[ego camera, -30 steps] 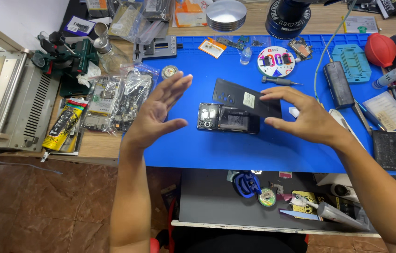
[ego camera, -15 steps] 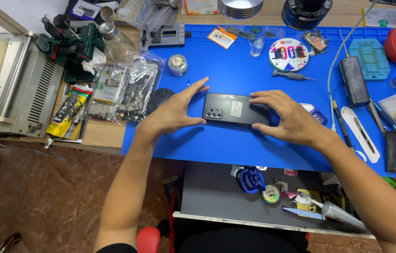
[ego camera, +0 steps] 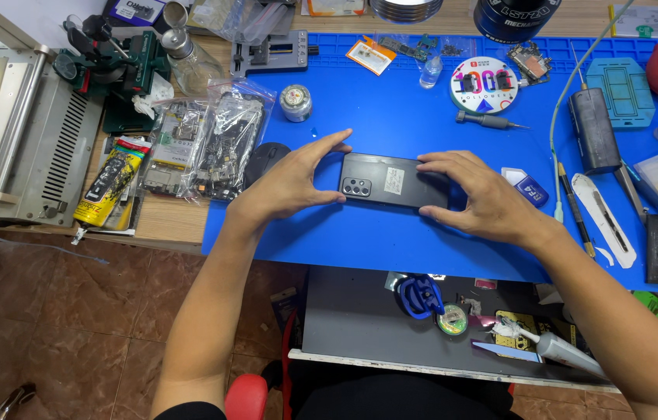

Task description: The person applies adhesive from a tube along the edges of a smartphone back cover. They then align and press the back cover onto the phone chassis, wipe the surface with a white cloth, and place the phone on the workbench.

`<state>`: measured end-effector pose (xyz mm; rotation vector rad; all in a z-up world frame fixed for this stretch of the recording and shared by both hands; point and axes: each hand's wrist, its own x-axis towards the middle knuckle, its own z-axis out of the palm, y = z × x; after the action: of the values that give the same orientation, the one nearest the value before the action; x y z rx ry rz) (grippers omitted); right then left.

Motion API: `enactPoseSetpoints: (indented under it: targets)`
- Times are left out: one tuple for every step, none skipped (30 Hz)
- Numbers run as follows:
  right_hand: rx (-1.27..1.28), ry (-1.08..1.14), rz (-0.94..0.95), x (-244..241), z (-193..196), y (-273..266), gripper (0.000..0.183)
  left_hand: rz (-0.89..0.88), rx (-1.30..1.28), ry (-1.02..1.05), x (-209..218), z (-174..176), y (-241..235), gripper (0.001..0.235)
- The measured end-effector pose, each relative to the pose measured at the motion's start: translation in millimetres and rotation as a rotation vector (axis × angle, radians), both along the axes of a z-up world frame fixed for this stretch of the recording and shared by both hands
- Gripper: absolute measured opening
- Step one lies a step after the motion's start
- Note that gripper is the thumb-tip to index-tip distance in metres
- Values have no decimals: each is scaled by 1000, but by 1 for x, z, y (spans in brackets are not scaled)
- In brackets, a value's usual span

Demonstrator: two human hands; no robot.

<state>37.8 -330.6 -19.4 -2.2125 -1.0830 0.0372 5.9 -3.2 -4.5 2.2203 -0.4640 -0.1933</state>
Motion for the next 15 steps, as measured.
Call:
enactPoseSetpoints:
  targets:
    - [1,0,1,0,-1,0,55,1,1,0,0,-2,1,98]
    - [-9,-4,-4,1,-1,0,55,-5,4,-6,1,-3,2,98]
    - [-19,-8,-9,1,-2,-1,56,-12,7,-12,1,-5,3,97]
    - [-18,-9,-9,1,-2,-1,56,-12,8,-13,2,-6,3,97]
    - [-33,-4,-12,1,-2,-1,56,-14,20,-16,2,-7,3,98]
    - [-47,0,-14,1,-3,-2,57,-16,33,-20,3,-9,3,98]
    - [-46,0,-15,1,-2,-1,57,-18,34,-20,3,-8,3,98]
    - [-49,4,-19,0,-1,-1,57,-17,38,-23,3,-8,2,98]
    - [-53,10,-21,0,-1,-1,57,-16,43,-25,2,-7,2,98]
    - [-52,11,-22,0,-1,-2,57,-17,43,-24,2,-6,1,98]
    - [-58,15,-23,0,-1,-2,57,-15,50,-28,2,-5,0,98]
    - [-64,20,-24,0,-1,-3,58,-14,57,-31,2,-4,0,98]
    - [-63,19,-23,0,-1,-3,58,-13,57,-32,2,-5,0,98]
    - [-65,20,-24,0,-1,-3,58,-17,58,-35,3,-5,0,98]
    - [-67,21,-27,0,-2,-4,58,-21,58,-39,3,-6,0,98]
